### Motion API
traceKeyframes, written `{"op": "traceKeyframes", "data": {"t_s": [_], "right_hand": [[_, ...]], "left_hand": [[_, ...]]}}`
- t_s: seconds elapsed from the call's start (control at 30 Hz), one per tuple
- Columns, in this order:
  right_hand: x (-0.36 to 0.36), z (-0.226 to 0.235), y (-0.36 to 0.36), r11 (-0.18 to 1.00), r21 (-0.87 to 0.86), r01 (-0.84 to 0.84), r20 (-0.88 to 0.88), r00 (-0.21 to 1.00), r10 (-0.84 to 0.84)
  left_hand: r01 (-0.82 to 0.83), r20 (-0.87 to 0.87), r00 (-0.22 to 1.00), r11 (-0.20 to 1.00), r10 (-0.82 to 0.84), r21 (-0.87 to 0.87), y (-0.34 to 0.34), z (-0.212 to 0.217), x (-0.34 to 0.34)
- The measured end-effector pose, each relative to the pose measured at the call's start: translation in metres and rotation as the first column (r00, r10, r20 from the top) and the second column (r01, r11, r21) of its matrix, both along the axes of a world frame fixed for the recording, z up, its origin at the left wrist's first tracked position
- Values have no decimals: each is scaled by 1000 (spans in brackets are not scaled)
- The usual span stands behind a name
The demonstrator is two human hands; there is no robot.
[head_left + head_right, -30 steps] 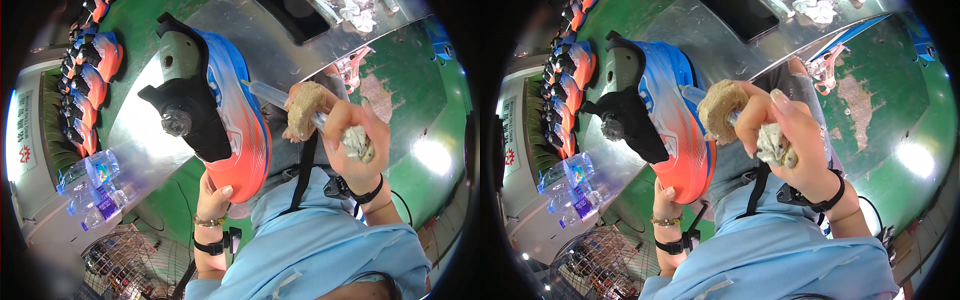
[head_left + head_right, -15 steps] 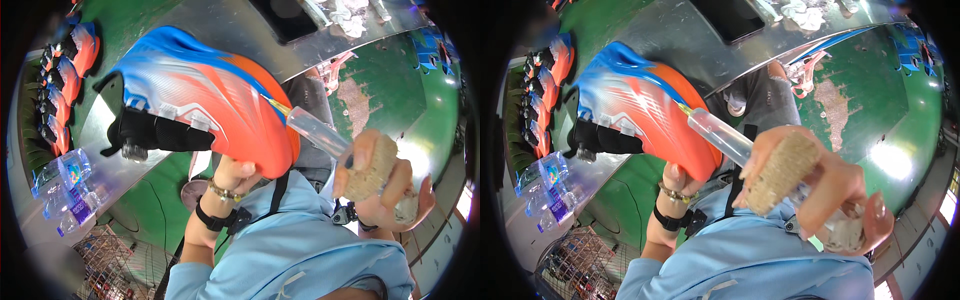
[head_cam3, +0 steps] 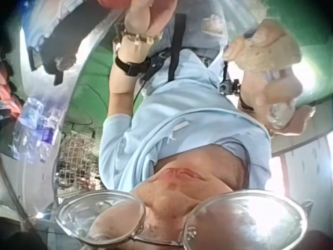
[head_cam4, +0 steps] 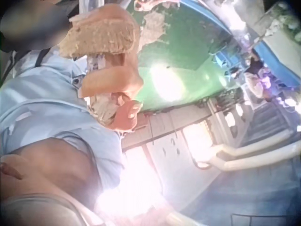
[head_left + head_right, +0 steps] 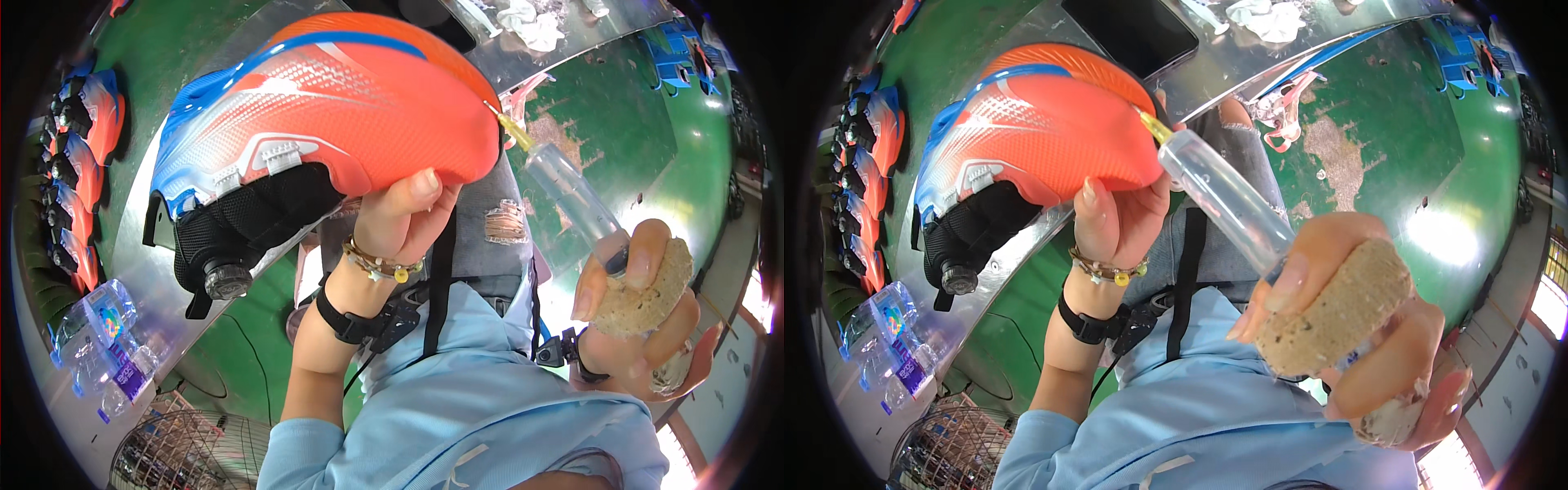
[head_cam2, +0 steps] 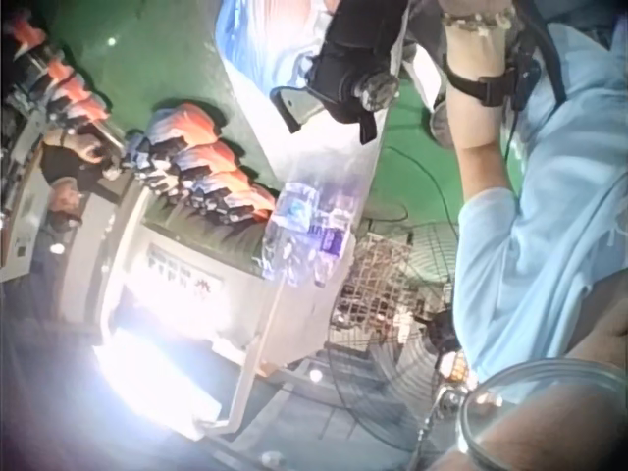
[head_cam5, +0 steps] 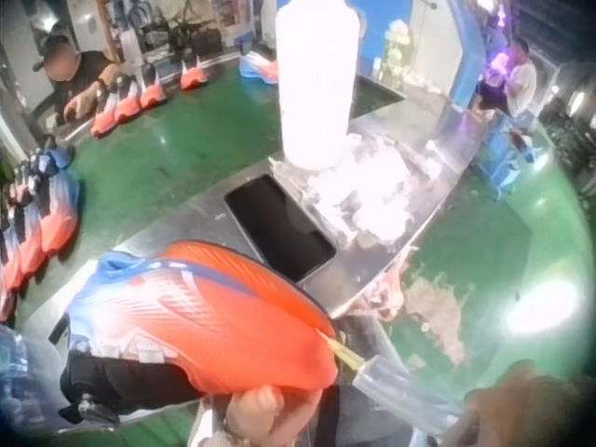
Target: The worker is using a syringe to apply glue to the edges of athletic shoe uppers in a factory environment.
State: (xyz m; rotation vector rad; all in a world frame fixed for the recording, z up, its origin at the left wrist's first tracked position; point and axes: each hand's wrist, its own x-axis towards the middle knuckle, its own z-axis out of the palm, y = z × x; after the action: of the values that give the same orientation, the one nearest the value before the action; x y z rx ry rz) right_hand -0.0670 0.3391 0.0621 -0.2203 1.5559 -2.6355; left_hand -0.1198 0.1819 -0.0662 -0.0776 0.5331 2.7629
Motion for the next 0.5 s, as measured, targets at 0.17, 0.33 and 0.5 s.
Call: {"op": "traceKeyframes", "data": {"t_s": [0.17, 0.33, 0.5], "right_hand": [[1, 2, 1, 998, 57, -4, -12, 1000, 5], [4, 4, -11, 997, 43, 68, 51, 996, -70], [1, -32, -18, 997, 71, 5, -294, 956, 16]], "left_hand": [[-58, -26, 998, 998, 58, 7, 9, 1, -16], [-211, 8, 978, 976, 211, 55, 21, 35, -23], [-159, 233, 951, 967, 204, -197, 9, 68, -22]]}}
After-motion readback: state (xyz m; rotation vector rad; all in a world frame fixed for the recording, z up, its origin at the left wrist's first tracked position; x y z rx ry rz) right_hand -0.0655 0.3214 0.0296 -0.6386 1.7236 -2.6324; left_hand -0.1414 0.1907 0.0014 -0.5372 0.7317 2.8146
